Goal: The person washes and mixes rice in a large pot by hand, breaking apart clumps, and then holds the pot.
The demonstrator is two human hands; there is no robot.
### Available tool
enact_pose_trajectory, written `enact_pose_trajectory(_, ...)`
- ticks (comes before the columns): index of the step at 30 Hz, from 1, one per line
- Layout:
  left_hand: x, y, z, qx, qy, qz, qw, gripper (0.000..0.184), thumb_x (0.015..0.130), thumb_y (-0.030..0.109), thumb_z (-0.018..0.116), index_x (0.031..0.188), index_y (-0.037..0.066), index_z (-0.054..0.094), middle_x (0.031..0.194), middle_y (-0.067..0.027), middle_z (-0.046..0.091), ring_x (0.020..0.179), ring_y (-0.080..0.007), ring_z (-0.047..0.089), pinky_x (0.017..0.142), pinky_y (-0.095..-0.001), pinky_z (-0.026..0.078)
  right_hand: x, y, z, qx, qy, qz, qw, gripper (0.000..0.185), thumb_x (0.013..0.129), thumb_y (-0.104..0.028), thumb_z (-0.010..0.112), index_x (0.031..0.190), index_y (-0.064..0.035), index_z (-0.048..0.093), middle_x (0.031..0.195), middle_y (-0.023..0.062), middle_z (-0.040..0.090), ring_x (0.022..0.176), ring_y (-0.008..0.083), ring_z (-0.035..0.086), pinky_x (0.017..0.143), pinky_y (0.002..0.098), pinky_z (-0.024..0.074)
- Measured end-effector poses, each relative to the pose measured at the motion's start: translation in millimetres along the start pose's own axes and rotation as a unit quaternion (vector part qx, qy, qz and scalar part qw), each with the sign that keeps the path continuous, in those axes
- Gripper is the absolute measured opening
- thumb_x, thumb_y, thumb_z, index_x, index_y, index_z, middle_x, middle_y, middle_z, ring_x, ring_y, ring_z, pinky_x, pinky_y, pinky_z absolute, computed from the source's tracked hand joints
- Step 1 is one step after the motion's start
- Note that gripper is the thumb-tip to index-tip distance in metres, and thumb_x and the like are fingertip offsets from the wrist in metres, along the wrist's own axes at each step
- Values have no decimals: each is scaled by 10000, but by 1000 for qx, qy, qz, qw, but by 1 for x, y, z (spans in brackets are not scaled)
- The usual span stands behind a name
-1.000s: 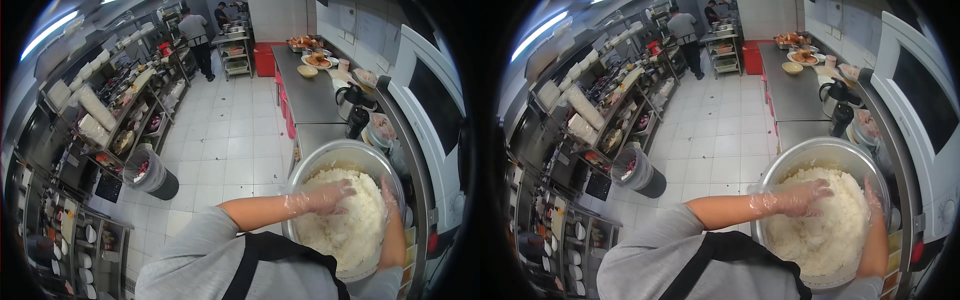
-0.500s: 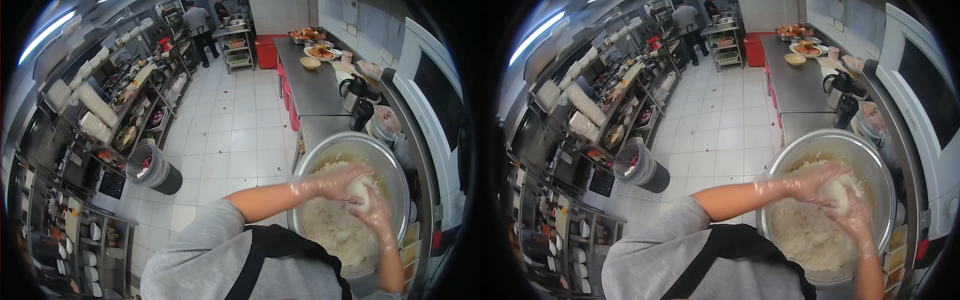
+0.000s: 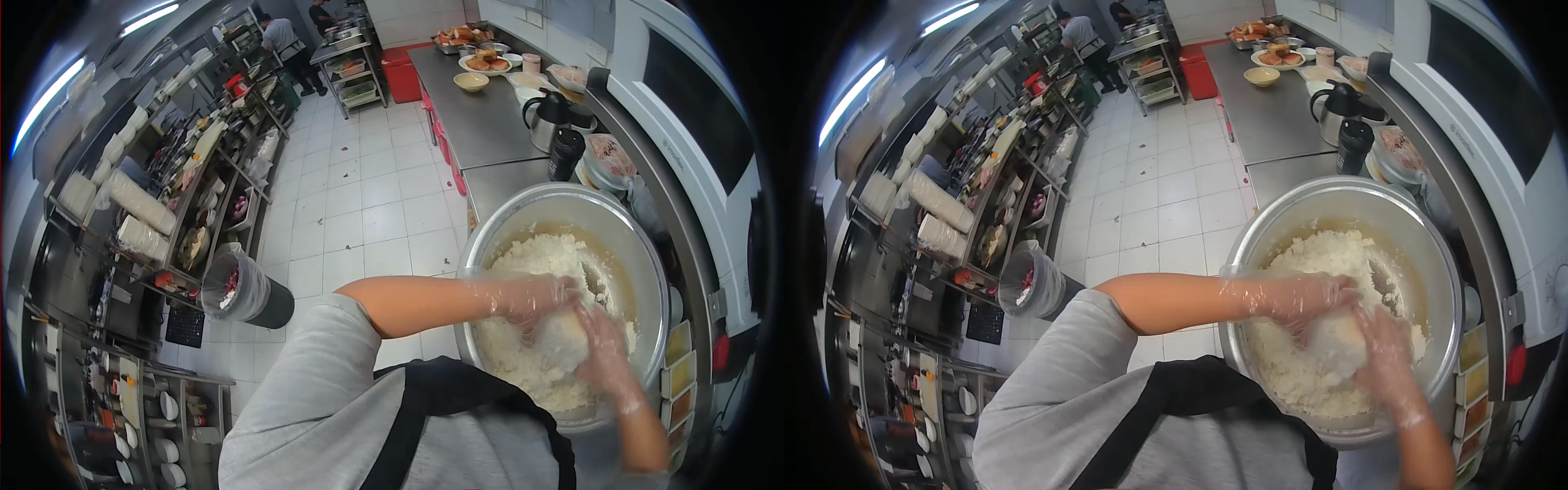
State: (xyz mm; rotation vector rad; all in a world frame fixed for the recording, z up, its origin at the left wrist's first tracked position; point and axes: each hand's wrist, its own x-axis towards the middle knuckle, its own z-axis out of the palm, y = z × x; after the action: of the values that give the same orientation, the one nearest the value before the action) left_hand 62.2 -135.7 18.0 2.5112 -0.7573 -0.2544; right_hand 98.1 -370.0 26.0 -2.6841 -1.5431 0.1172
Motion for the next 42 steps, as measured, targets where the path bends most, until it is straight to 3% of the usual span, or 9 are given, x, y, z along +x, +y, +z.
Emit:
enact_pose_trajectory(8, -1, -39, -2, -261, 141, -56, 953, 924, 519, 115, 862, 1338, 40, 441, 1301, -155, 511, 1211, -267, 492, 1020, -369, 400, 35, 18, -3, 575, 36, -33, 817, 785, 591, -158, 814, 1309, -94, 503, 1220, 106, 540, 1203, 259, 477, 1029, 367, 368)
enact_pose_trajectory(13, 8, -20, -11, -436, 242, -65, 865, 773, 614, 88, 839, 1307, 87, 496, 1236, -105, 558, 1127, -215, 546, 939, -339, 465, 50, 16, -12, 433, 199, 2, 879, 557, 604, -143, 817, 1124, -69, 633, 1155, 109, 553, 1088, 252, 531, 961, 369, 413)
enact_pose_trajectory(17, 6, -8, -16, -709, 270, -84, 646, 443, 836, 186, 694, 1219, 38, 526, 1160, -105, 576, 1045, -188, 578, 865, -320, 504, 58, -4, -27, 400, 250, -4, 882, 449, 595, -118, 800, 1020, -76, 663, 1092, 110, 573, 1038, 252, 557, 904, 367, 444)
enact_pose_trajectory(20, 14, -16, 2, -716, 301, -66, 627, 361, 896, 245, 619, 1170, 26, 536, 1122, -95, 581, 997, -179, 590, 829, -307, 512, 61, -11, -33, 344, 261, -3, 902, 387, 583, -110, 791, 947, -75, 665, 1016, 127, 589, 1008, 284, 562, 876, 370, 452)
enact_pose_trajectory(27, 11, -1, 7, -732, 270, -118, 614, 321, 927, 279, 556, 1177, 84, 504, 1141, -68, 542, 996, -167, 559, 830, -307, 499, 58, -8, 11, 301, 283, 59, 909, 248, 694, -142, 714, 900, -34, 629, 918, 150, 587, 950, 368, 543, 916, 421, 423)
enact_pose_trajectory(31, 25, -8, 21, -512, 368, -88, 772, 382, 951, 303, 490, 1274, 107, 433, 1117, -55, 545, 974, -175, 557, 877, -310, 464, 55, -22, 29, 321, 364, 1, 874, 284, 818, -158, 579, 1074, -39, 549, 1016, 147, 568, 994, 360, 523, 1020, 481, 299)
enact_pose_trajectory(34, 27, -4, 11, -610, 315, -79, 722, 424, 960, 327, 453, 1319, 106, 403, 1080, -48, 562, 942, -181, 566, 887, -314, 454, 67, -42, 20, 294, 332, -22, 896, 356, 895, -202, 477, 1215, -50, 450, 1146, 150, 510, 1065, 335, 485, 1072, 517, 175)
enact_pose_trajectory(35, 25, -1, 10, -701, 266, -86, 656, 436, 963, 336, 444, 1329, 104, 397, 1069, -46, 567, 932, -181, 570, 886, -315, 455, 73, -41, 26, 268, 355, -40, 895, 355, 898, -210, 475, 1215, -50, 453, 1148, 152, 511, 1063, 336, 487, 1066, 519, 187)
enact_pose_trajectory(42, 44, -22, 25, -517, 343, -45, 783, 279, 950, 199, 488, 1179, 50, 545, 979, -60, 608, 903, -157, 575, 810, -320, 473, 92, 12, 9, 212, 368, -84, 902, 356, 901, -224, 528, 1219, -79, 462, 1102, 167, 573, 1025, 369, 549, 844, 421, 438)
